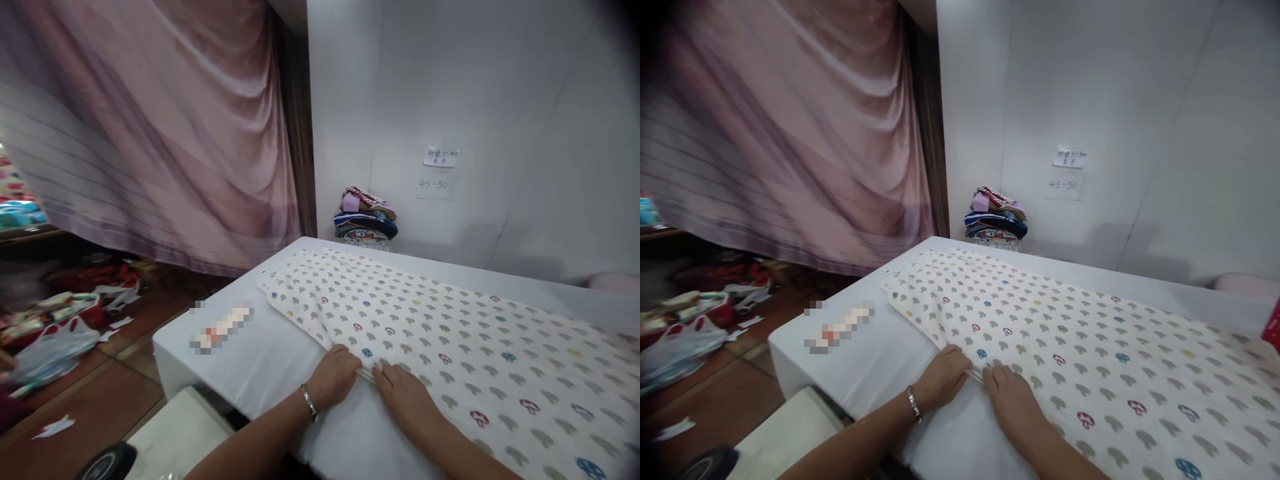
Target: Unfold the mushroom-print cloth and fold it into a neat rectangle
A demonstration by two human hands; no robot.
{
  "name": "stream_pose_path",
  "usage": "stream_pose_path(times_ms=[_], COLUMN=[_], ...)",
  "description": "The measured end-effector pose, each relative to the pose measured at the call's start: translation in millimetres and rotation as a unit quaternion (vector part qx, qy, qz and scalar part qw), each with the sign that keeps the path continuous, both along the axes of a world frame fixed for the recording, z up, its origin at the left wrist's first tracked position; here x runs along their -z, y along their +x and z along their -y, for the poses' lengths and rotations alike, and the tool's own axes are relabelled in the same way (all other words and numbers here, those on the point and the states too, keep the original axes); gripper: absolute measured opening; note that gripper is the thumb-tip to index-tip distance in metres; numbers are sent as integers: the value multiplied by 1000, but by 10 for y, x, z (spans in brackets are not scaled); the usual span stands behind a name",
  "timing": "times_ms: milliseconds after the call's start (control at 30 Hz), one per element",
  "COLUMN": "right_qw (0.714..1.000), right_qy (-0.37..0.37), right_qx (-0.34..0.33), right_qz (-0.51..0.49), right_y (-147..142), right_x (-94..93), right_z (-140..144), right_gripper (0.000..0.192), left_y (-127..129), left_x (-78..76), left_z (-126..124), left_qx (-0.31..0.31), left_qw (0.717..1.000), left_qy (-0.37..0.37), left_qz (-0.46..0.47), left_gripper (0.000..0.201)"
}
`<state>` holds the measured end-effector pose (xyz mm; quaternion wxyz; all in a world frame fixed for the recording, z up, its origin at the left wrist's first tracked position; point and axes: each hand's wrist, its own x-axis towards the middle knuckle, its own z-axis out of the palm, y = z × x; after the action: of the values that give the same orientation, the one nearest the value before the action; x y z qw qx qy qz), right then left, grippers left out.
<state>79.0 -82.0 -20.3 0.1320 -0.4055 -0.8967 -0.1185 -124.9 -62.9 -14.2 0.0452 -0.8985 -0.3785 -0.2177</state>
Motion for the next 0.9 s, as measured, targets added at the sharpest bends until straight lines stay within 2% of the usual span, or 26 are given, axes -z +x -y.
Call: stream_pose_path(times_ms=[67,167,267,367,600,733,900], right_qw=[1000,993,976,958,936,929,928], right_qy=[-30,-117,-203,-260,-330,-350,-361], right_qx=[-1,0,0,-5,7,4,-2], right_qz=[-6,-22,-74,-120,-120,-117,-89], right_y=[-131,-261,-271,-228,-235,-248,-286], right_x=[-40,-103,-148,-171,-240,-269,-282], right_z=[-51,-109,-148,-183,-236,-238,-259], right_gripper=[32,26,25,25,24,24,24], left_y=[7,5,-12,-37,-174,-367,-640], left_x=[-3,-21,-41,-55,-9,15,-45], left_z=[9,32,45,16,-183,-321,-547], left_qx=[-13,-40,-58,-79,-151,-188,-242], left_qw=[1000,998,996,995,987,981,969], left_qy=[-19,-44,-60,-65,-48,-28,-24], left_qz=[9,22,18,-7,-41,-43,-41], left_gripper=[12,12,12,12,10,12,16])
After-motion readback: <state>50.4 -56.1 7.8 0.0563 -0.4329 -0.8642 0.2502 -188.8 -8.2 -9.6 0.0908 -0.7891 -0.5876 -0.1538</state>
